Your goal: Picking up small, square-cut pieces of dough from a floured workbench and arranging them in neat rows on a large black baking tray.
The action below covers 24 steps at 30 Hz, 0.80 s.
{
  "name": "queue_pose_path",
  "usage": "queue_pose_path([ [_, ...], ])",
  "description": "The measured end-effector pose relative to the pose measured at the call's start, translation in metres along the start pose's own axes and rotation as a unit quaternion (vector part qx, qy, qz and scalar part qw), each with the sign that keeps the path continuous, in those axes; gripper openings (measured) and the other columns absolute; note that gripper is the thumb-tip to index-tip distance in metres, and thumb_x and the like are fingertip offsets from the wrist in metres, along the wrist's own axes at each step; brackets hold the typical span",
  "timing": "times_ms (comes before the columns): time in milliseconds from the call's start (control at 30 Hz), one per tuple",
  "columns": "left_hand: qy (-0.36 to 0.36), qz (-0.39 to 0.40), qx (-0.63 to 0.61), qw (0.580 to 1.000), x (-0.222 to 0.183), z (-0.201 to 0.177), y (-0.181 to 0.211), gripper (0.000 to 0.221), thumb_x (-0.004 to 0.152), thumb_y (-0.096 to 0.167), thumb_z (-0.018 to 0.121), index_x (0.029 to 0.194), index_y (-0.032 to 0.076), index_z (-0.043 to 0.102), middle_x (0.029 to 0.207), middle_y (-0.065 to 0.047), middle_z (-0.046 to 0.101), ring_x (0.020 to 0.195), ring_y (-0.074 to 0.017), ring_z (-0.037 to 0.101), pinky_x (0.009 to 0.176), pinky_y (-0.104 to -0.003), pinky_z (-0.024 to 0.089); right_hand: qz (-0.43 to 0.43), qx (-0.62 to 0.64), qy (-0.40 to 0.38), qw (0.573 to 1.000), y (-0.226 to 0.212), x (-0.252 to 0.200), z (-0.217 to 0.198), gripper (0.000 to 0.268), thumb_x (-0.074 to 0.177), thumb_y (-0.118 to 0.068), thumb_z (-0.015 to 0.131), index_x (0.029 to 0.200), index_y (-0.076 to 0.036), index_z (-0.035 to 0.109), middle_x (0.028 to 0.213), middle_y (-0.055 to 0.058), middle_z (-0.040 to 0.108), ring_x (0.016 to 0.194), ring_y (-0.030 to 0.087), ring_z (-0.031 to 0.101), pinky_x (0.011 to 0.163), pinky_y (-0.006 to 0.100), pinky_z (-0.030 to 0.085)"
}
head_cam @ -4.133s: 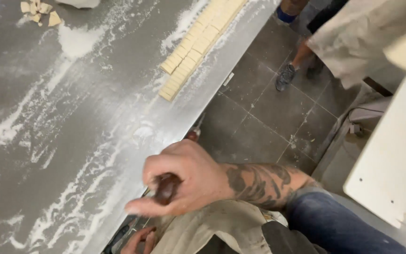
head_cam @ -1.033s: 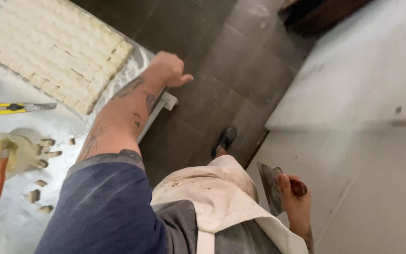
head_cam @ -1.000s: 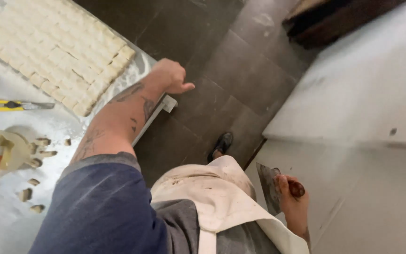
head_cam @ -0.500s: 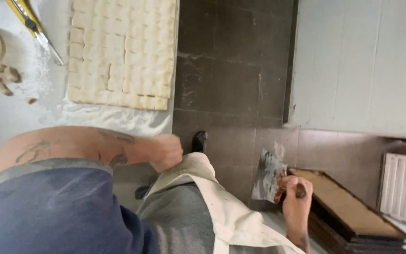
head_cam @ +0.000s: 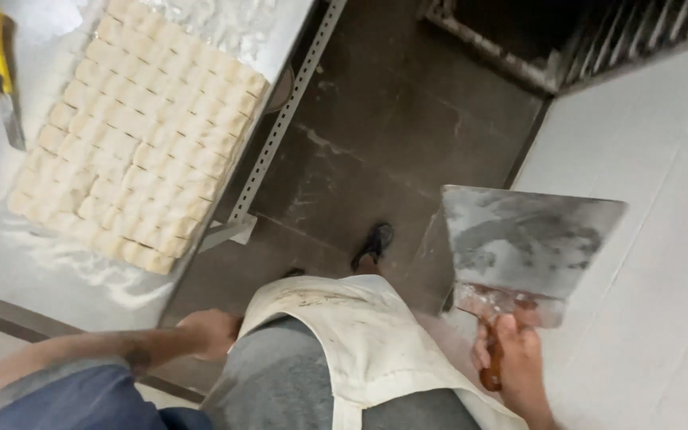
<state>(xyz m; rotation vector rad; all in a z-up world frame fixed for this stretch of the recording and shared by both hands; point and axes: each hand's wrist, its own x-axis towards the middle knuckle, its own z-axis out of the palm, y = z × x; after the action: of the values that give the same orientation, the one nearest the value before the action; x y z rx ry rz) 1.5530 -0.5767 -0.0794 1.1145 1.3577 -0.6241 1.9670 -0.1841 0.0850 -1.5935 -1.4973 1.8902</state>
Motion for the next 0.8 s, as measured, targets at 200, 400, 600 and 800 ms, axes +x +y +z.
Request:
queue_pose_path([
  [200,0.117,-0.181,-0.896,0.388,0.044,-0.138,0.165,0.088,0.103,0.075,0.066,0.156,0.006,0.078,0.154,-0.015,0.08,0.136,-0.0378,0.074,0.114,-0.049,0.055,0.067,-0.119,-0.222,0.965,-0.127,0.211,-0.03,0.069,0.119,-0.052,0.053,0.088,0.008,0.068,0.05,0.019,0.054,0.042,0.028,0.05,0.047,0.043,0.047],
  [400,0.418,-0.002,-0.8,0.43,-0.02,-0.272,0.214,0.082,0.115,0.062,0.052,0.18,0.011,0.047,0.182,-0.032,0.047,0.172,-0.0545,0.037,0.143,-0.068,0.027,0.043,-0.173,-0.356,0.917,-0.225,0.412,0.028,0.067,0.123,-0.05,0.058,0.093,0.008,0.07,0.055,0.019,0.056,0.037,0.025,0.051,0.039,0.042,0.048],
  [600,0.796,0.073,-0.254,0.545,0.014,-0.506,0.156,0.058,0.101,0.027,0.075,0.155,0.005,0.072,0.159,-0.02,0.072,0.152,-0.041,0.067,0.135,-0.054,0.047,0.098,-0.134,-0.372,0.913,-0.307,0.538,0.149,0.04,0.126,-0.036,0.056,0.11,0.0,0.062,0.078,0.016,0.056,0.046,0.022,0.05,0.04,0.041,0.044],
  [800,0.769,0.011,-0.098,0.632,0.111,-0.682,0.056,0.134,0.057,0.027,0.11,0.176,0.009,0.051,0.18,-0.022,0.053,0.17,-0.0425,0.048,0.145,-0.053,0.036,0.168,-0.159,-0.396,0.889,-0.38,0.584,0.203,0.039,0.125,-0.036,0.059,0.108,-0.001,0.059,0.079,0.014,0.053,0.047,0.02,0.05,0.043,0.039,0.044],
])
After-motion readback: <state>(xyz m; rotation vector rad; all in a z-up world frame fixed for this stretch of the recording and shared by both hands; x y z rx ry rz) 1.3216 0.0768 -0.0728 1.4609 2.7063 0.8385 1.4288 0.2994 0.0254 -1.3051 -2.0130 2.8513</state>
